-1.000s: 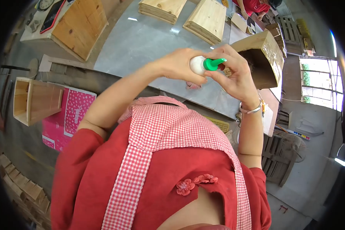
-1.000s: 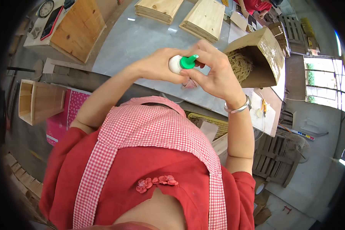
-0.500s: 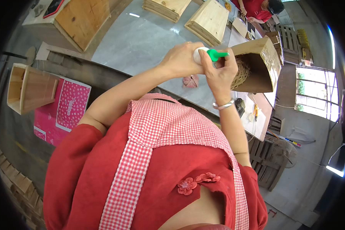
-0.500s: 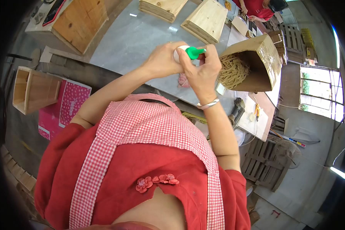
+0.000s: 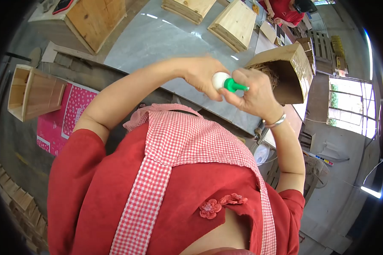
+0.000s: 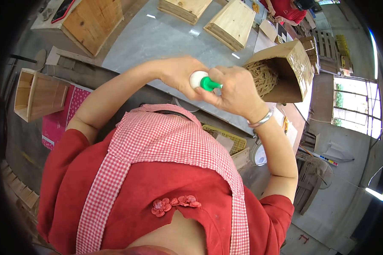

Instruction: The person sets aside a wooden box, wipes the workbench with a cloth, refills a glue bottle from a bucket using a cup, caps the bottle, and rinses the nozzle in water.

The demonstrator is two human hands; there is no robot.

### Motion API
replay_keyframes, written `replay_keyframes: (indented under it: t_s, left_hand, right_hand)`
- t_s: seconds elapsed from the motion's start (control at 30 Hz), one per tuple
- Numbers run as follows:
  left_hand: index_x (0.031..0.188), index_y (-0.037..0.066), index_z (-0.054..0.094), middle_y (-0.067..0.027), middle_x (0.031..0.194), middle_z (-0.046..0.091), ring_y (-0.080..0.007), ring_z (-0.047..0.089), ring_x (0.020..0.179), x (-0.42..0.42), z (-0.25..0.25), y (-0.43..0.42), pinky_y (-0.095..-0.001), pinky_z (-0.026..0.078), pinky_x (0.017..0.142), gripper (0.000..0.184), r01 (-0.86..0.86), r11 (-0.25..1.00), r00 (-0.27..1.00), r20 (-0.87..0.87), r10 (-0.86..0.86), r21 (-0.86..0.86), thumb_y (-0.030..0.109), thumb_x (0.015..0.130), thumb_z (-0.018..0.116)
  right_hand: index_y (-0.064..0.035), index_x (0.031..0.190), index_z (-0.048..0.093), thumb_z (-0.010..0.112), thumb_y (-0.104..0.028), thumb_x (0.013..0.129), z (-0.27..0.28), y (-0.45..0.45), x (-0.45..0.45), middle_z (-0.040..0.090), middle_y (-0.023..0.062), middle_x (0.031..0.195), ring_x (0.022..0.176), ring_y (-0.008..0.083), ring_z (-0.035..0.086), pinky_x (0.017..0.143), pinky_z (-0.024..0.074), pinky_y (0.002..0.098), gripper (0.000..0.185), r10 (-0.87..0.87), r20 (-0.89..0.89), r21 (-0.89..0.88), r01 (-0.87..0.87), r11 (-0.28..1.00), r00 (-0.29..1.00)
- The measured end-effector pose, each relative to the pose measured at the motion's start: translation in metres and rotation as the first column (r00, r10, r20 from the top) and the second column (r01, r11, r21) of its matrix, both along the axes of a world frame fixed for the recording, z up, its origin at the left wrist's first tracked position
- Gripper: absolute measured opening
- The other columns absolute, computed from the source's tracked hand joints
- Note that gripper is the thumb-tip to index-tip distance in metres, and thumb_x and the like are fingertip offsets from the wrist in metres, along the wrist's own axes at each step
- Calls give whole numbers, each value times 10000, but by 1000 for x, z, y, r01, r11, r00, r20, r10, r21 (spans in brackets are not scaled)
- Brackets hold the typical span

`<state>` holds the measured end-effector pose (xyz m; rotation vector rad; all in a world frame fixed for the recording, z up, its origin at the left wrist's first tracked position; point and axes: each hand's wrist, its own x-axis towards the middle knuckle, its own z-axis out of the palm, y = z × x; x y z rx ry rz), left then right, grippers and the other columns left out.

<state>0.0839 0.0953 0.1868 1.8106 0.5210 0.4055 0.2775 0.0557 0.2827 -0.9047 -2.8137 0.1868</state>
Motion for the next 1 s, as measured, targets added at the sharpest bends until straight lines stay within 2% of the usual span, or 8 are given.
replay_keyframes:
  t_s: [0.13,0.23,0.33,0.47,0.57,0.63,0.73,1.0]
  left_hand:
    - [919,86,692,-96,804,722,-265,695,756,6,-27,-15,-385,542,691,421,-84,994,996,-5,84,64,397,654,796]
    - [896,48,625,-170,863,701,-371,674,823,20,-56,-31,-432,522,724,421,-586,809,793,-176,583,39,347,677,826]
    - [918,48,623,-191,866,690,-400,666,867,33,-83,-36,-449,520,737,440,-746,662,648,-155,746,72,352,678,832]
    - [1067,62,645,-172,1002,701,-359,678,954,27,-94,-38,-436,526,787,449,-619,777,765,-136,630,115,321,738,806]
    - [1282,81,589,-134,1162,671,-320,661,1069,9,-105,-31,-463,528,881,536,-249,959,937,218,275,-137,333,835,744]
    - [1412,93,493,-108,1234,630,-282,631,1134,-4,-89,-31,-498,518,953,544,54,493,841,306,446,-868,357,953,620]
    - [1386,78,487,-133,1189,643,-275,651,1101,4,-94,-28,-508,553,918,486,307,164,857,348,380,-937,375,1004,531]
    - [1225,123,568,-73,1130,655,-206,678,1000,54,-110,-8,-427,597,840,361,106,157,984,126,123,-982,377,968,556]
  right_hand:
    - [-51,764,650,679,-473,875,-47,-18,-8,629,164,642,580,368,639,531,498,449,437,-364,-3,-34,364,931,931]
    - [-26,721,686,604,-567,902,-111,-8,-21,636,198,614,573,379,648,528,504,466,577,-649,-16,-64,647,760,761]
    - [-17,686,693,584,-601,900,-139,-4,-21,639,206,610,585,379,654,539,511,466,632,-776,1,-71,774,630,631]
    - [-17,630,683,577,-607,902,-104,-10,-8,644,209,618,591,378,659,539,512,464,658,-642,161,-129,660,740,750]
    - [-41,639,669,643,-519,883,-85,-13,8,619,170,585,539,353,628,508,487,436,538,-548,57,-88,551,830,835]
    - [-60,676,649,715,-410,847,-75,-17,12,588,130,565,506,319,598,486,461,405,395,-420,-22,-6,420,908,907]
    - [-67,709,651,733,-404,827,-67,-22,10,591,118,580,511,307,598,485,457,402,366,-263,-123,26,268,963,957]
    - [-50,781,650,727,-450,818,-101,-18,22,639,95,657,524,252,626,490,462,359,410,-123,-131,169,144,975,984]
